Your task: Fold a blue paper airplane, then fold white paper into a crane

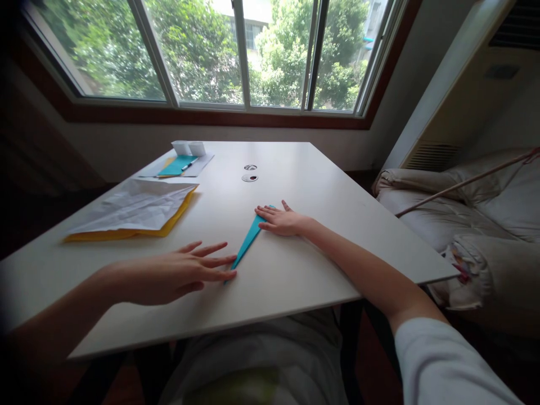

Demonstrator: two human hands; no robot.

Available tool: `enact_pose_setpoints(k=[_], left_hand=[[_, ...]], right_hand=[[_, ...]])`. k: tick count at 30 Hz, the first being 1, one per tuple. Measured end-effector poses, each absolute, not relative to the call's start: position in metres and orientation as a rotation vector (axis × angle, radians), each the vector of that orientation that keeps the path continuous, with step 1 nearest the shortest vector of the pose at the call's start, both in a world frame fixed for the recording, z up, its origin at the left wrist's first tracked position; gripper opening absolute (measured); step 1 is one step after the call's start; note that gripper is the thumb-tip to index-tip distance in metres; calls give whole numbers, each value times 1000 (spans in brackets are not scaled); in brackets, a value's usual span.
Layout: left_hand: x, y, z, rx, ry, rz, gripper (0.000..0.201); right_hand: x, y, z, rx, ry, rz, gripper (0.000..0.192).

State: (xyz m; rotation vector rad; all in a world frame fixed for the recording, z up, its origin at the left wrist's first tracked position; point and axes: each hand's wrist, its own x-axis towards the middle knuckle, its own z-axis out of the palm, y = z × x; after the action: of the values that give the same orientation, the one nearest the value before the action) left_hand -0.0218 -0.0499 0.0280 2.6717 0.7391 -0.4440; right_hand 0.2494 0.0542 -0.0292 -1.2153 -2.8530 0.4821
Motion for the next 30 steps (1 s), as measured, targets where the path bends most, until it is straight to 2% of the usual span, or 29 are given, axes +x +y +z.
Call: enact_pose_setpoints(k=[2,5,8,14,20,25,30], left_hand=[[-26,-49,33,2656,713,-463,63],[-32,-44,41,2606,622,-461,41],[-33,-38,45,2535,629,-318,27],[-14,-29,24,2634,924,190,27],[-13,-13,-5,2858,1161,248,25],[-25,7,-11,2903,1206,325,23],[-30,15,-10,2909,1268,431,25]], right_hand=[[250,55,-30,-1222,-2846,458,65],[250,56,-31,-1244,-2840,424,67],[251,57,-32,-1269,-2835,392,68],[246,46,-28,-1388,-2748,144,67],[249,39,-21,-1304,-2786,-91,57],[266,46,-18,-1084,-2871,-33,47],[271,45,-10,-1007,-2832,149,46]])
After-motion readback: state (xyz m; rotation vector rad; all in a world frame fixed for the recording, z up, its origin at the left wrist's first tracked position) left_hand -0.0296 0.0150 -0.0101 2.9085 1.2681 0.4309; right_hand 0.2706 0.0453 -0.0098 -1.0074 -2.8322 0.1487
